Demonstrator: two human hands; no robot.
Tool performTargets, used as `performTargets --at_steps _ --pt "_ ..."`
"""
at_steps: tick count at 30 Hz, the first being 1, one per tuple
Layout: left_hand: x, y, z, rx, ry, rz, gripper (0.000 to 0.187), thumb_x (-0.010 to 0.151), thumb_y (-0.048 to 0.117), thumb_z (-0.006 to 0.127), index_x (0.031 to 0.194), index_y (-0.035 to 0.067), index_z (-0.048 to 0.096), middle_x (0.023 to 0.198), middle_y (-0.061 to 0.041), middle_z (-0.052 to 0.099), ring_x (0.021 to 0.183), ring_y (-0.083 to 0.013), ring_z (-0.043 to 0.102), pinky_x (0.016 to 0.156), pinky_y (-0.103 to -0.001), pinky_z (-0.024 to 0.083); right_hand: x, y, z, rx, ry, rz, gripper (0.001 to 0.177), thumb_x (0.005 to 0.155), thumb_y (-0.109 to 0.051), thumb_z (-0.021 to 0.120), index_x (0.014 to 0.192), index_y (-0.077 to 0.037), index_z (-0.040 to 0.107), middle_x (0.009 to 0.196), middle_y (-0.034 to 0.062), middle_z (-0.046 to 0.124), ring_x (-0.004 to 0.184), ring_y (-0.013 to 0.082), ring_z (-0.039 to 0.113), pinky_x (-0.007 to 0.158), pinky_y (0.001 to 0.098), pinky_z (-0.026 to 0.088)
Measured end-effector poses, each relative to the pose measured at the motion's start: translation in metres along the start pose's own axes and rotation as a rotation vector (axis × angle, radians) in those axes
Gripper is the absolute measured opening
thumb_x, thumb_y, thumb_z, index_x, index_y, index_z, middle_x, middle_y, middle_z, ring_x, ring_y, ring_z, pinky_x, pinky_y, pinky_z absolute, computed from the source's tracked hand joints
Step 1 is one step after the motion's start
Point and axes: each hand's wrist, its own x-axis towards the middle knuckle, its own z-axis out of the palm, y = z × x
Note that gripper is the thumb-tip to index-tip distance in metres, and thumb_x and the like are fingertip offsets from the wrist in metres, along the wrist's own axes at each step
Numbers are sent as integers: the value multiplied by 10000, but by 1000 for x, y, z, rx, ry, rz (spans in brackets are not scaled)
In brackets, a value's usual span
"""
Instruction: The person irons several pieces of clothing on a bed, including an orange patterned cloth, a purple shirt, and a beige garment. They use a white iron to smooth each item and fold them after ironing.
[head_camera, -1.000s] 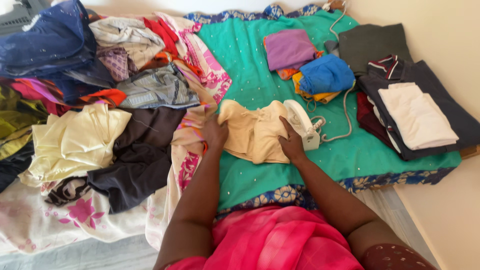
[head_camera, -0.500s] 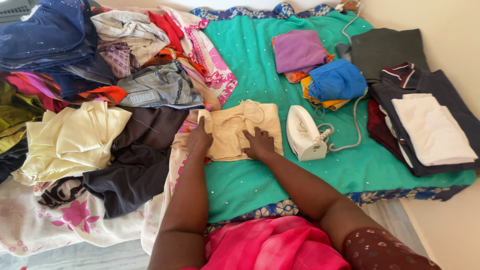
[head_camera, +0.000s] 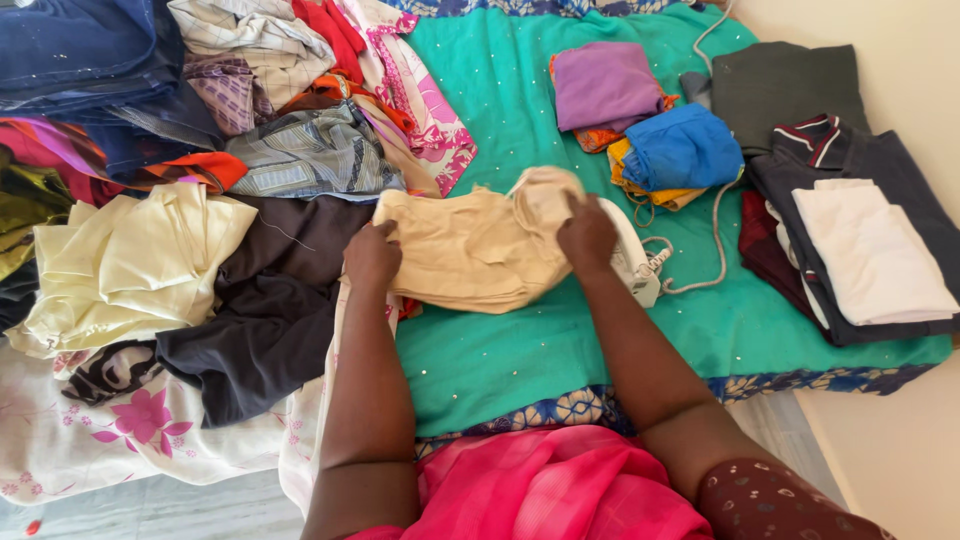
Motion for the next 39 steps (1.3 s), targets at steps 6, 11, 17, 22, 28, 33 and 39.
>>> performTargets --at_steps 6,11,17,22,28,33,39 --pt "-17 -8 -6 214 304 -2 321 860 254 720 1167 168 757 1140 -115 650 1089 -382 651 862 -513 523 -4 21 -36 -369 173 -35 538 778 -164 697 1315 -190 700 1470 139 517 1246 384 491 936 548 425" --pt "-12 29 48 -37 -30 169 458 918 489 704 1222 148 732 1212 -127 672 1212 -365 596 998 -509 497 -32 3 -16 -292 29 -183 515 805 -303 729 1311 -215 697 1427 119 548 1277 379 469 1004 594 372" --pt "-33 57 82 231 -294 259 699 858 601 723 1414 205 569 1372 -138 565 1312 -373 489 1030 -519 453 -48 -11 -3 -175 -238 -263 491 917 -405 698 1376 -236 667 1261 41 662 1254 305 573 1002 496 487" --pt "-32 57 102 230 -199 281 912 783 588 760 1562 247 433 1429 -131 509 1334 -381 434 1076 -541 390 -54 -27 -2 -11 -513 -166 659 924 -460 676 1522 -265 483 1305 139 603 1171 364 613 966 493 506" --pt "-13 59 130 -40 -177 295 850 788 620 757 1506 268 470 1464 -143 479 1384 -389 361 1106 -593 294 -57 -30 -3 -52 -623 -253 716 896 -468 683 1546 -314 425 1396 170 534 1187 379 613 972 481 512" --pt "-12 69 149 -48 -155 391 624 787 528 797 1322 246 645 1333 -102 559 1329 -352 433 1089 -539 344 -57 -23 1 -63 -645 -294 707 897 -467 683 1543 -321 436 1390 157 540 1194 359 618 963 485 523" --pt "-1 67 168 -216 -19 578 224 848 175 756 1065 159 805 1080 -101 671 1013 -313 658 863 -426 531 -52 -20 3 -3 -558 -325 624 900 -452 685 1483 -315 510 1340 121 573 1172 349 618 943 487 527"
